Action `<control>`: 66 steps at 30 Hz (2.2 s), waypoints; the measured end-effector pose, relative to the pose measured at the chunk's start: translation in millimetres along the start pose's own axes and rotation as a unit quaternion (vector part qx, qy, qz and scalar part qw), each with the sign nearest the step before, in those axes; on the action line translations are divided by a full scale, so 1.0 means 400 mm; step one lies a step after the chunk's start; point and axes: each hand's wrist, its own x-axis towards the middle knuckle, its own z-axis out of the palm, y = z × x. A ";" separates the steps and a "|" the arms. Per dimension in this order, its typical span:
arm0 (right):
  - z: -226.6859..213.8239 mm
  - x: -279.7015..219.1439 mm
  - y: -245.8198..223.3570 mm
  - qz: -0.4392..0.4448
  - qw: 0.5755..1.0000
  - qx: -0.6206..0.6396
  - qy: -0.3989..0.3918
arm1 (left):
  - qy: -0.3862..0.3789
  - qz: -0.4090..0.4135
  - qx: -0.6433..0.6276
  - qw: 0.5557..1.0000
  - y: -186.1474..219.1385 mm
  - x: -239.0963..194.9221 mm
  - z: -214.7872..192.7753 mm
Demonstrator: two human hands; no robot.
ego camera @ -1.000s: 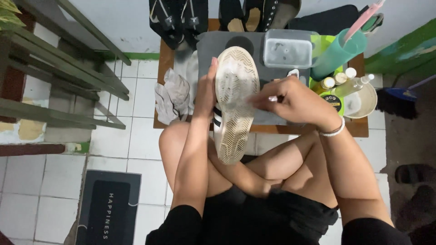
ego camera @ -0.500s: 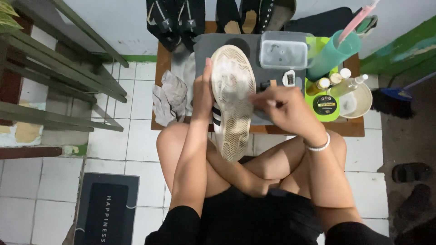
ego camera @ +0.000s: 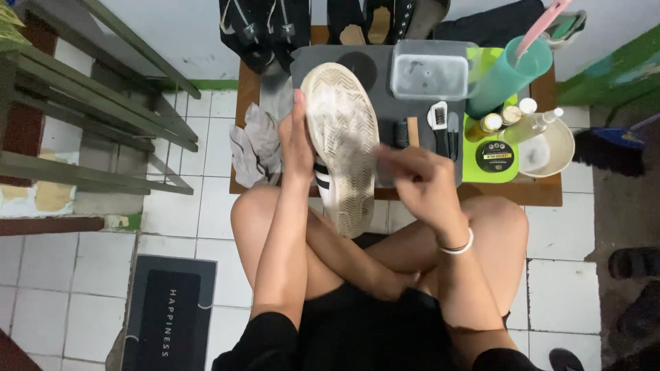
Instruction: The person scrubs the sole of a white sneaker using a toothbrush and a cleaning solution. They repeatedly dip the brush into a container of liquid and scrub the shoe's bottom surface while sitting on the floor.
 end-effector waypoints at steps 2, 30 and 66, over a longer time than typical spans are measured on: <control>0.019 -0.018 0.039 0.006 0.999 0.037 -0.009 | 0.015 -0.001 -0.009 1.000 0.051 -0.025 0.025; 0.073 -0.046 0.026 -0.055 0.993 0.029 0.096 | 0.048 0.076 -0.028 0.996 0.096 -0.063 0.063; 0.066 -0.075 0.010 -0.100 0.985 -0.077 0.114 | -0.007 0.131 0.040 0.991 0.044 -0.061 0.037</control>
